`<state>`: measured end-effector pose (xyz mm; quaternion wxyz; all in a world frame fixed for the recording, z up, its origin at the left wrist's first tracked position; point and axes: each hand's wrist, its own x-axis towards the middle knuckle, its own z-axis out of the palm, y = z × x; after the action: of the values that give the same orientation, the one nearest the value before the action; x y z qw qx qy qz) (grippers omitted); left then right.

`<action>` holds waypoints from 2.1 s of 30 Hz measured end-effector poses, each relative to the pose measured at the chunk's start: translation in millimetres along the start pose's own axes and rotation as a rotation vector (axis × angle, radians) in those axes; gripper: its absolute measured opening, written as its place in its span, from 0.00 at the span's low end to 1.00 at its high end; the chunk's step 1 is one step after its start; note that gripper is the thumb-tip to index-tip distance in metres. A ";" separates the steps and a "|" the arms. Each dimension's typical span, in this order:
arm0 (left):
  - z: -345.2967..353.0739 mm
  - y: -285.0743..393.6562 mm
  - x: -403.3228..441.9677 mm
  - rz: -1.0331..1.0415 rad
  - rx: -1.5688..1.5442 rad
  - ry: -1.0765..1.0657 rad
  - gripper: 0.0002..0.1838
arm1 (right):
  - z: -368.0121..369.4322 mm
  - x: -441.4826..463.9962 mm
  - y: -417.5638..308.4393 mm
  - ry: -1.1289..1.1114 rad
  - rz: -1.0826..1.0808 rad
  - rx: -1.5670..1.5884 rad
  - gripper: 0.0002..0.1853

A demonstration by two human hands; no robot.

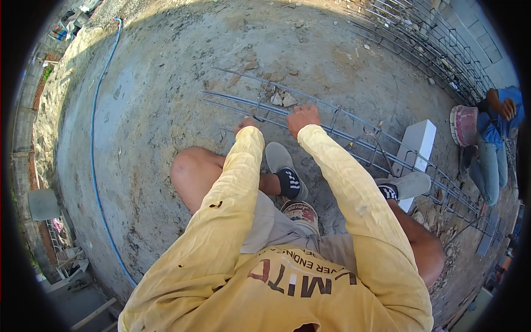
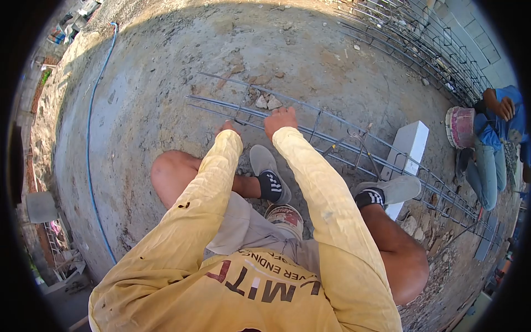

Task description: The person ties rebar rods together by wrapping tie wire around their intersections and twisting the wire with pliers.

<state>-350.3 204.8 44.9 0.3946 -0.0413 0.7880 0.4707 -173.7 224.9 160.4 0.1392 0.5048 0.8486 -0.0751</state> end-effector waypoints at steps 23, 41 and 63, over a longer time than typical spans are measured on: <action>13.9 -40.3 24.4 -0.422 -0.269 -0.247 0.12 | 0.4 13.5 -1.3 -0.137 0.055 0.068 0.14; 10.3 16.3 14.5 -0.339 -0.253 -0.151 0.12 | 7.8 22.4 -20.9 0.027 0.092 0.117 0.13; -5.9 -25.0 -3.7 -0.473 -0.551 -0.267 0.17 | -0.6 23.5 -0.5 -0.011 -0.044 -0.045 0.13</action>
<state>-340.3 185.3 31.0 0.5654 -0.2650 0.5424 0.5620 -184.9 244.4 153.6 0.1534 0.4822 0.8603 -0.0619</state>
